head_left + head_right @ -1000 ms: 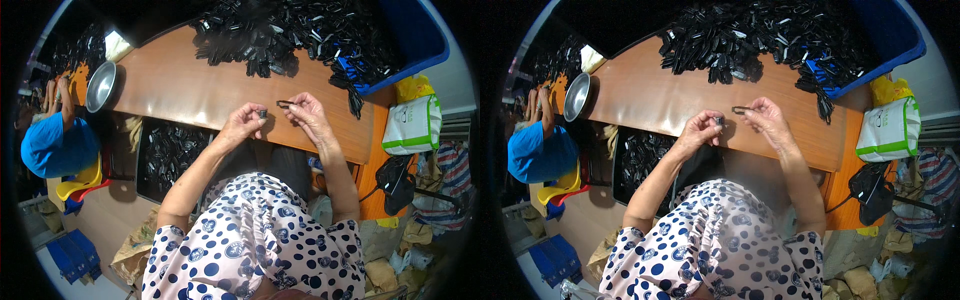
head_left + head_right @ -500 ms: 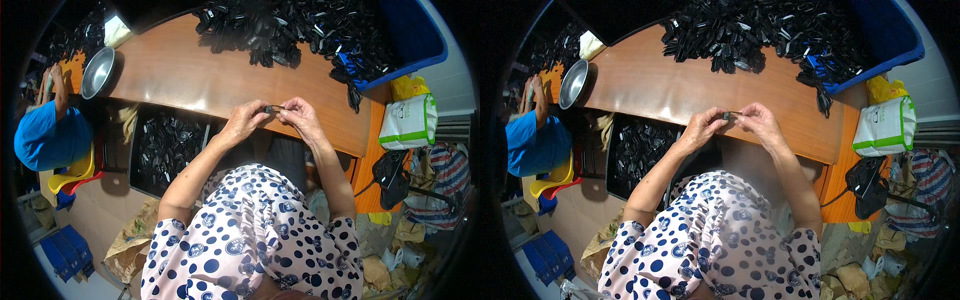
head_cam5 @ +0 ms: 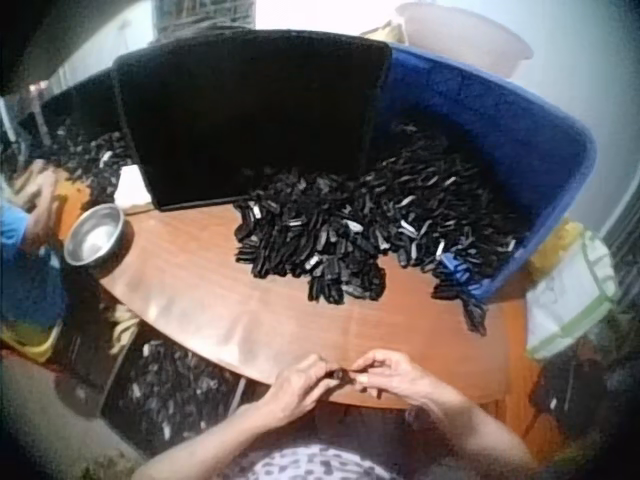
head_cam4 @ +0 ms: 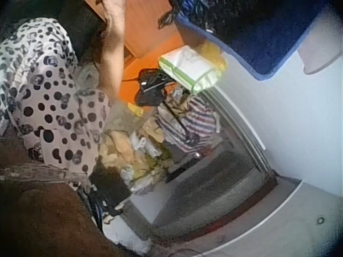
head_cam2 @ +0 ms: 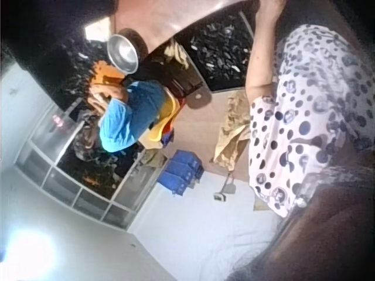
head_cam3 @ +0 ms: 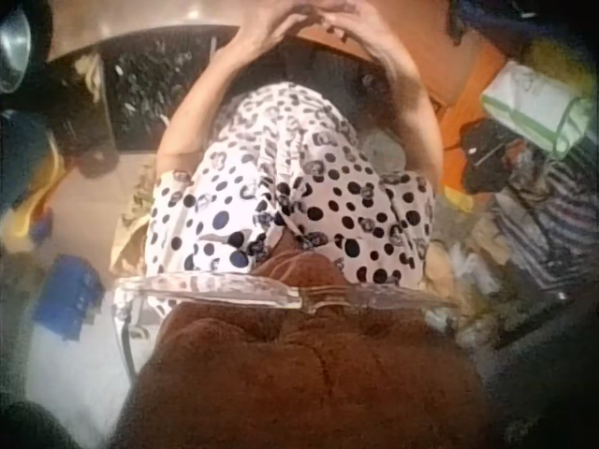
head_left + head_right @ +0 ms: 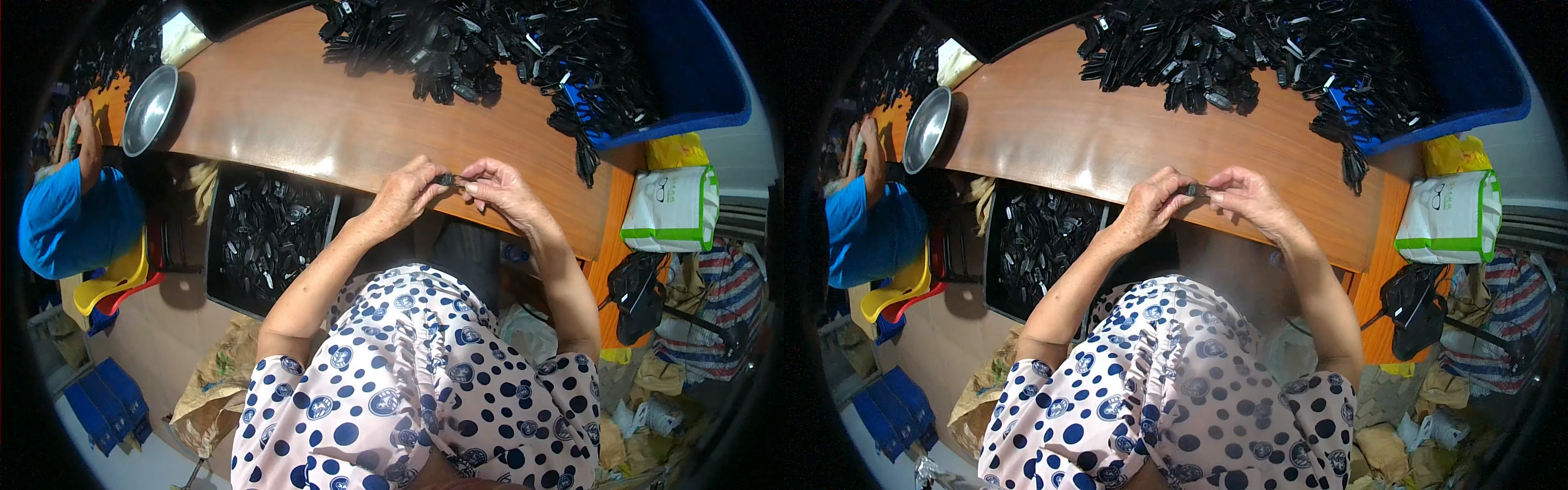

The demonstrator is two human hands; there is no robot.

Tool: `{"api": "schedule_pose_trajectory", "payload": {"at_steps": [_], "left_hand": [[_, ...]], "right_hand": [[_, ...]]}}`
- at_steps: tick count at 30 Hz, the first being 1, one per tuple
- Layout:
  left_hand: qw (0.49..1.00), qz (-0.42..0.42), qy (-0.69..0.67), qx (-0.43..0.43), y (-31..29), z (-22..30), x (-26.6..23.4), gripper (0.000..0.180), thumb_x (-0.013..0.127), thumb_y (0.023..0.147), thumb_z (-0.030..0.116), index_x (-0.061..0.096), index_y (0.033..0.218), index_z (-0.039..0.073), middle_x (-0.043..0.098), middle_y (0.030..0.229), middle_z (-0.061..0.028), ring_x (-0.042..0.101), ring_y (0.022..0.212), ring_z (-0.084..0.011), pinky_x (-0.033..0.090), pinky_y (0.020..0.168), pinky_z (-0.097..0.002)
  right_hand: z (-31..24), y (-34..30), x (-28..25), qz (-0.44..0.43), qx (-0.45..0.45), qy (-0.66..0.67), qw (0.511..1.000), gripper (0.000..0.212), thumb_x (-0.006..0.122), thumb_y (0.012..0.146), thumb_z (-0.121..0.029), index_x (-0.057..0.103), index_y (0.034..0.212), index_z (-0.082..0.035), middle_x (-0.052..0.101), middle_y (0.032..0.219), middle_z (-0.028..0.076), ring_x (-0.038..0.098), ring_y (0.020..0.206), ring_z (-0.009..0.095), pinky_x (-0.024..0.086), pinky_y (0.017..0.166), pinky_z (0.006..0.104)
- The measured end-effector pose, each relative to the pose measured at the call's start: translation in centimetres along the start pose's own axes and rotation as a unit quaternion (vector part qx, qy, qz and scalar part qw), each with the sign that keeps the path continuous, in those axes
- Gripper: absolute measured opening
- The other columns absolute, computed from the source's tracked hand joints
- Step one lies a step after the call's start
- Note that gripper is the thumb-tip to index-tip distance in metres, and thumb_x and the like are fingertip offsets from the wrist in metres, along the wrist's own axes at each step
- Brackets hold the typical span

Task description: The person repeatedly picks up small black plastic parts from a pile on the table, snaps the components together by hand, and places the assembled pieces onto the tabletop.

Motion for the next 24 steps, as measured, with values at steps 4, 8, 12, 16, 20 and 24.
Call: {"api": "schedule_pose_trajectory", "payload": {"at_steps": [4, 8, 12, 16, 20, 24], "left_hand": [[1.0, -0.001, 0.004, -0.003, 0.0, -0.2, 0.0, 0.018, 0.062, 0.084, 0.006, 0.06, 0.103, 0.005, 0.055, 0.084, -0.0125, 0.059, 0.07, -0.0282, 0.048, 0.062, -0.0343], [1.0, -0.004, 0.012, -0.003, 0.0, 0.0, 0.1, 0.02, 0.062, 0.084, 0.006, 0.06, 0.104, 0.005, 0.055, 0.084, -0.0127, 0.059, 0.071, -0.0294, 0.048, 0.062, -0.0352], [1.0, -0.002, 0.017, -0.005, -0.1, -0.3, 0.2, 0.02, 0.062, 0.083, 0.006, 0.059, 0.103, 0.005, 0.056, 0.085, -0.0133, 0.06, 0.074, -0.0306, 0.049, 0.063, -0.0361], [0.999, -0.002, 0.031, -0.019, -0.2, -0.2, 0.5, 0.019, 0.063, 0.084, 0.009, 0.058, 0.101, 0.003, 0.054, 0.089, -0.014, 0.06, 0.077, -0.0333, 0.05, 0.064, -0.0393], [0.998, 0.0, 0.048, -0.033, -0.2, -0.1, 0.6, 0.022, 0.064, 0.081, 0.005, 0.059, 0.102, 0.006, 0.057, 0.091, -0.012, 0.061, 0.079, -0.0302, 0.052, 0.066, -0.037], [0.999, -0.007, 0.038, -0.039, -0.3, -0.1, 0.7, 0.022, 0.064, 0.08, 0.005, 0.059, 0.102, 0.006, 0.057, 0.092, -0.0113, 0.061, 0.08, -0.0298, 0.052, 0.065, -0.0371]], "right_hand": [[-0.4, 0.2, 0.0, -0.011, 0.01, 0.018, 1.0, 0.025, 0.066, 0.086, -0.015, 0.057, 0.105, -0.003, 0.062, 0.082, 0.003, 0.054, 0.067, 0.006, 0.043, 0.058, 0.0187], [-0.1, 0.4, -0.5, -0.005, 0.034, 0.032, 0.999, 0.023, 0.066, 0.086, -0.015, 0.057, 0.104, -0.003, 0.062, 0.083, 0.004, 0.055, 0.069, 0.008, 0.044, 0.06, 0.0196], [-0.2, 0.5, -0.1, 0.001, 0.041, 0.039, 0.998, 0.021, 0.066, 0.085, -0.013, 0.058, 0.102, -0.003, 0.062, 0.084, 0.005, 0.056, 0.071, 0.008, 0.046, 0.063, 0.0207], [-0.3, 0.2, 0.6, 0.012, 0.04, 0.075, 0.996, 0.021, 0.068, 0.085, -0.014, 0.057, 0.098, -0.003, 0.06, 0.083, 0.004, 0.056, 0.073, 0.008, 0.047, 0.065, 0.0206], [-1.6, 0.0, 1.4, 0.033, 0.045, 0.088, 0.995, 0.021, 0.068, 0.084, -0.016, 0.057, 0.097, -0.004, 0.06, 0.083, 0.002, 0.056, 0.072, 0.008, 0.046, 0.064, 0.02], [-2.5, 0.2, 1.6, 0.029, 0.097, 0.012, 0.995, 0.018, 0.067, 0.085, -0.018, 0.058, 0.094, -0.005, 0.059, 0.079, 0.0, 0.054, 0.068, 0.005, 0.043, 0.059, 0.0177]]}}
Point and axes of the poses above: each hand's wrist, its own y-axis towards the middle knuckle, its own x-axis out of the palm, z = x × y, the point moved 2 cm from there along y, towards the middle knuckle
